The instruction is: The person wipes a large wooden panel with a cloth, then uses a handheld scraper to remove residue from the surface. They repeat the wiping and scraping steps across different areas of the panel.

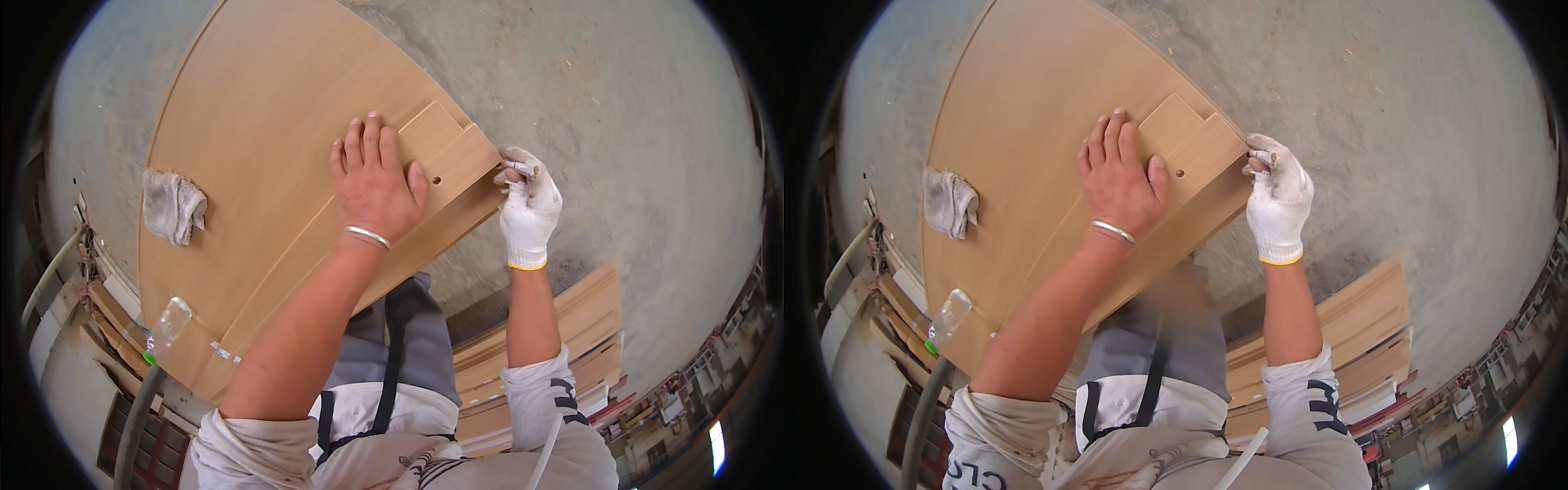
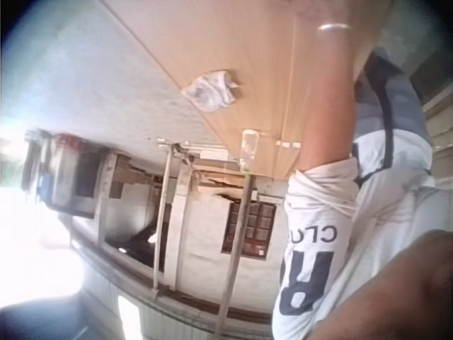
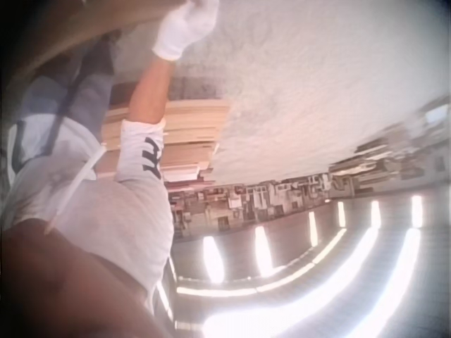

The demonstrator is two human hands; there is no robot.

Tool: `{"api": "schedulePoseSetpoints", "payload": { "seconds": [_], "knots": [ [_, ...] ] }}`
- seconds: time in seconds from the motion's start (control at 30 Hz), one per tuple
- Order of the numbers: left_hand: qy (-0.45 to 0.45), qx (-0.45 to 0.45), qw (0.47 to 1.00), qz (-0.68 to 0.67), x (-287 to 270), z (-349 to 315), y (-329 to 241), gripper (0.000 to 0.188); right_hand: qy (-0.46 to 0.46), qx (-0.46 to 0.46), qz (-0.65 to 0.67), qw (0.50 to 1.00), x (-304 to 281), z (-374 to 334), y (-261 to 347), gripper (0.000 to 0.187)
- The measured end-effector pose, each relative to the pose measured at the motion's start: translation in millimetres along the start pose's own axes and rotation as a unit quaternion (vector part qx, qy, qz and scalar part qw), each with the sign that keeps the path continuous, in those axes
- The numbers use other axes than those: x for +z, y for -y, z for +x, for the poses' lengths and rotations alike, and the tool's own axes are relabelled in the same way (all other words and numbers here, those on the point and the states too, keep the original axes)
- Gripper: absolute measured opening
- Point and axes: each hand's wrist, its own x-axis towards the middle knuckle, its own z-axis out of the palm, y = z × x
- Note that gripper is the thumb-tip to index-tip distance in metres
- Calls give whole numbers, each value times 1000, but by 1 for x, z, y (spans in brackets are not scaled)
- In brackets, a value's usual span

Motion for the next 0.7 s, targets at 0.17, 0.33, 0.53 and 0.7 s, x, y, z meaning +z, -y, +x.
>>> {"api": "schedulePoseSetpoints", "payload": {
  "seconds": [0.17,0.33,0.53,0.7],
  "knots": [
    [3,4,1000,-1,-2,1,-2,57,-1,-65,-48,997,2,1,-5,40],
    [5,0,1000,0,-3,0,-1,58,-6,-148,-152,977,4,6,-5,46],
    [-4,2,1000,-4,-1,0,0,58,-9,-131,-188,973,5,11,-5,45],
    [-10,1,1000,-5,0,0,1,57,-34,-64,-99,992,5,14,-5,42]
  ]
}}
